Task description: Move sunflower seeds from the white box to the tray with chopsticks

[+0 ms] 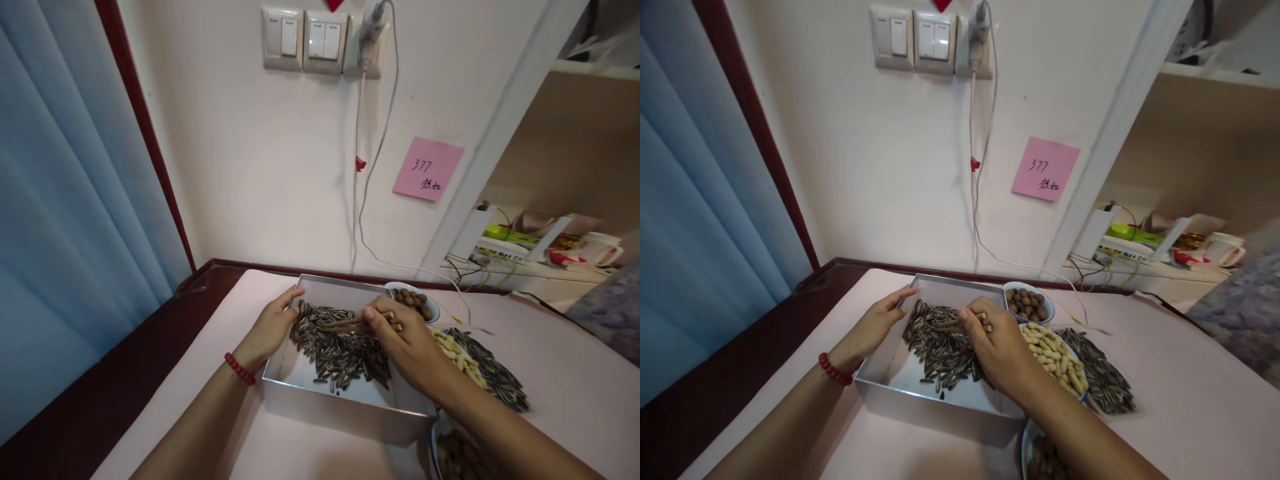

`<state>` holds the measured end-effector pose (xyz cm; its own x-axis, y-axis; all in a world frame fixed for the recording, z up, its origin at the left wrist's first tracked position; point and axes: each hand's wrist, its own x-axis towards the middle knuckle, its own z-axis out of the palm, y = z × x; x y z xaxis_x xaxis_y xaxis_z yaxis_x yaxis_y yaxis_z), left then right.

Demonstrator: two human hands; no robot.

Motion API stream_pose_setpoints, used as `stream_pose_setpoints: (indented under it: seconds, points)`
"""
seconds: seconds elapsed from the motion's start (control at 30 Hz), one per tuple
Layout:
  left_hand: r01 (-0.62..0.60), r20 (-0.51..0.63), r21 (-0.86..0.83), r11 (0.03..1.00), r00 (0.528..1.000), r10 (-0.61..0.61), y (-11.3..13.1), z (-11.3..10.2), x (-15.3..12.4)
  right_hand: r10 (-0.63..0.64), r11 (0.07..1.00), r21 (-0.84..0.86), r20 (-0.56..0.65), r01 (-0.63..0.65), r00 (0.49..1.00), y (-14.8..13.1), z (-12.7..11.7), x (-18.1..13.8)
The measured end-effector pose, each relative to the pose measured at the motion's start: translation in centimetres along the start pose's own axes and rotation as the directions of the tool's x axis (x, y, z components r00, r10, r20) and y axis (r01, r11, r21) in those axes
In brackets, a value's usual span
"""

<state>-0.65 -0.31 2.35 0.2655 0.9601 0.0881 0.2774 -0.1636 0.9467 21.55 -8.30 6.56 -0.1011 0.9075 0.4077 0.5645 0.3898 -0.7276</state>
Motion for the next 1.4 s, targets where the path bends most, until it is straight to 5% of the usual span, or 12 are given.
stream_pose_setpoints:
  seconds: [0.27, 0.43, 0.53, 0.67, 0.77, 0.87, 1.13, 1.27, 1.4]
  points:
    - [-0.001, -0.010, -0.020, 1.000, 1.000, 0.001, 0.0, 0.0, -0.1, 0.004, 1.000, 0.020, -0.072, -0.003, 0.997, 0.1, -1.3, -1.3]
    - [-0.001, -0.032, 0.005, 1.000, 0.999, 0.001, 0.3, -0.1, 0.0, 0.047, 0.998, 0.062, -0.248, -0.032, 0.968, -0.9, -5.0, -4.0]
    - [-0.024, -0.052, 0.013, 1.000, 0.998, 0.025, 0.4, -0.1, 0.2, 0.033, 0.999, 0.019, -0.463, -0.028, 0.885, -1.2, -8.5, -6.5]
    - [-0.017, -0.046, 0.037, 0.999, 0.999, 0.019, 0.5, -0.3, 0.6, 0.082, 0.996, 0.032, -0.710, -0.085, 0.699, -0.8, -13.0, -9.8]
    - [-0.013, -0.035, 0.063, 0.998, 0.999, 0.015, 0.3, -0.4, 1.0, 0.172, 0.980, 0.078, -0.791, -0.182, 0.587, 0.1, -15.2, -11.9]
    - [-0.014, -0.050, 0.088, 0.996, 0.999, 0.018, 0.1, -0.5, 1.3, 0.226, 0.962, 0.100, -0.809, -0.253, 0.542, 1.5, -16.3, -13.2]
    - [0.017, -0.048, 0.111, 0.994, 0.999, -0.011, 0.2, -0.7, 1.5, 0.214, 0.972, 0.121, -0.802, -0.199, 0.558, 1.5, -16.3, -13.1]
    - [-0.021, -0.038, 0.109, 0.994, 0.999, 0.025, 0.1, -0.5, 1.2, 0.170, 0.985, 0.110, -0.743, -0.132, 0.647, 0.1, -15.0, -12.5]
    - [-0.013, -0.030, 0.081, 0.997, 0.999, 0.015, 0.5, -0.3, 0.7, 0.076, 0.996, 0.017, -0.606, -0.083, 0.792, -0.8, -12.8, -11.5]
